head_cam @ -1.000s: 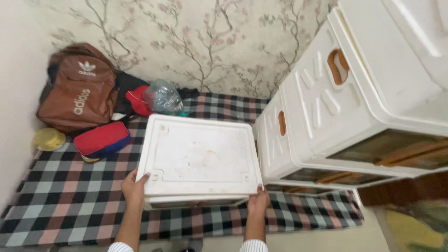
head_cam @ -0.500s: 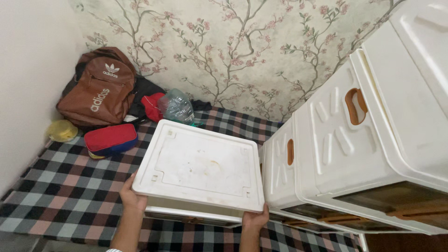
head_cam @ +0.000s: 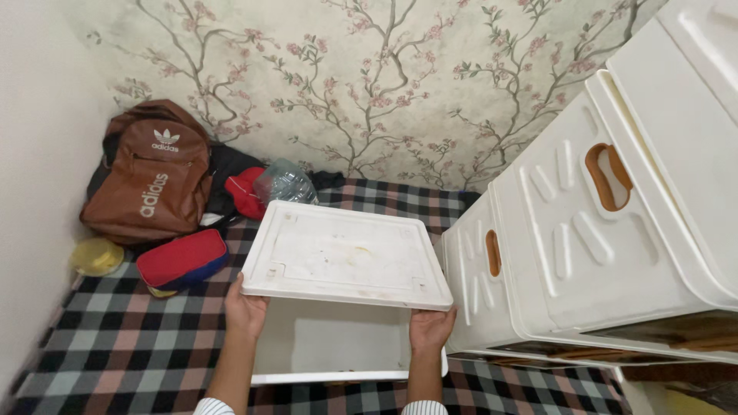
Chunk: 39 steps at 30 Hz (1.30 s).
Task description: The person unfolds a collapsed white plastic storage box, inserts a mesh screen, attaches a frame, and closes the lid. They then stack the assembled box on top of three similar boxes already arranged on a checkered bench.
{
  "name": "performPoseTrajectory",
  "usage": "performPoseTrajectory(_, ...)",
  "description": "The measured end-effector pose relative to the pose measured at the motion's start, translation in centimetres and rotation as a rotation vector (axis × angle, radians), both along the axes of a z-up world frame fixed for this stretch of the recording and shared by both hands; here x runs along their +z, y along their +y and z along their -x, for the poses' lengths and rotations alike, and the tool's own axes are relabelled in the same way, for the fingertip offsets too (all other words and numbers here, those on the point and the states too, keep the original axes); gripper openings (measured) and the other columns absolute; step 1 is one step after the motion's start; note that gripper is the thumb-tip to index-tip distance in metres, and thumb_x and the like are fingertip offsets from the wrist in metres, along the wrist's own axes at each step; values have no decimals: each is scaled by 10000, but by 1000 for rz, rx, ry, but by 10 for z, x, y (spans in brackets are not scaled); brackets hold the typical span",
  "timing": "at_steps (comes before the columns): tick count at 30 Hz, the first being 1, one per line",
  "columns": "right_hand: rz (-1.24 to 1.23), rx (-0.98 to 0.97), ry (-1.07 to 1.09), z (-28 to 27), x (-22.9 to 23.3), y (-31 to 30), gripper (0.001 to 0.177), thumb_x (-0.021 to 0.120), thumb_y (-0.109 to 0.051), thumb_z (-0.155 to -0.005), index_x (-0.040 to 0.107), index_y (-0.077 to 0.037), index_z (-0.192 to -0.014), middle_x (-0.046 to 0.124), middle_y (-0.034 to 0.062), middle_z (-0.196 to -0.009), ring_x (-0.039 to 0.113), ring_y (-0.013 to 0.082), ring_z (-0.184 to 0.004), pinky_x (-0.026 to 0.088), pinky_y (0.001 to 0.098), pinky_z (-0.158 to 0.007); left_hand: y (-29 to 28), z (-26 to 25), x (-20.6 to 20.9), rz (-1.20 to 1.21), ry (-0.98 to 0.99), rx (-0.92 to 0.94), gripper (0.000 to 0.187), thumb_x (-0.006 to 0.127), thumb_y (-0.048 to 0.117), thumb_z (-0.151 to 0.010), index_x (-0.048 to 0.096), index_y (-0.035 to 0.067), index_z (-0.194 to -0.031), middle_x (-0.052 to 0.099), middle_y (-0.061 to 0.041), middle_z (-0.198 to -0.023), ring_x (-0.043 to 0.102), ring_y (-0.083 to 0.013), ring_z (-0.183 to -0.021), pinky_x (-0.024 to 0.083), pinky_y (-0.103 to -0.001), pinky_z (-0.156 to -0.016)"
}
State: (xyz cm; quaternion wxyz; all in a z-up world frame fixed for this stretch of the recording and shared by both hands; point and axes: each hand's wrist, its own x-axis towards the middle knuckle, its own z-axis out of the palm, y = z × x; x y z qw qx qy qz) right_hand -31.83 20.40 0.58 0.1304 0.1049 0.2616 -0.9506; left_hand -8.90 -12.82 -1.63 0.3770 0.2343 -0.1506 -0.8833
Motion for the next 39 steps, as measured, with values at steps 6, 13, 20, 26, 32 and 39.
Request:
performPoseTrajectory(6,-185,57,32,-4,14,-19,641,391,-384,-1087,355,99,-1507,381,275,-1587,420,348,-1455,366,433,-1203,-36,18,-8,15,52,-92,462,536,311,-1053,514,-28,-1365,576,-172,-1395,544,-300,-1307,427,-454,-1135)
performPoseTrajectory(13,-309,222,118,-38,28,-29,608,424,-293,-1053,343,117,-1496,391,305,-1567,428,362,-1451,383,425,-1196,-44,20,3,78,-41,-211,587,500,300,-997,419,-66,-1449,484,-240,-1530,468,-345,-1432,382,-478,-1182)
performPoseTrajectory(20,-418,190,58,-81,35,-38,581,475,-240,-1032,375,130,-1469,459,319,-1515,486,377,-1408,401,431,-1149,-39,12,15,111,-101,-328,624,481,294,-984,388,-48,-1498,492,-236,-1527,474,-334,-1421,394,-463,-1158)
performPoseTrajectory(26,-508,169,48,-115,27,-39,547,488,-205,-1037,386,121,-1463,482,303,-1503,495,359,-1405,398,415,-1153,-37,1,14,202,-204,-396,604,479,242,-986,370,-51,-1502,494,-237,-1525,479,-325,-1427,407,-447,-1166)
performPoseTrajectory(32,-571,191,108,-138,32,-38,527,458,-196,-1047,384,104,-1474,490,279,-1508,494,340,-1413,385,398,-1147,-23,-18,19,229,-231,-422,586,498,210,-977,390,-56,-1488,518,-228,-1501,511,-319,-1393,440,-441,-1135)
performPoseTrajectory(39,-617,222,123,-165,28,-31,493,456,-196,-1052,422,88,-1453,517,267,-1493,515,325,-1405,392,383,-1145,-6,-46,23,298,-301,-395,512,504,158,-987,448,-54,-1450,557,-213,-1461,549,-311,-1349,467,-437,-1098)
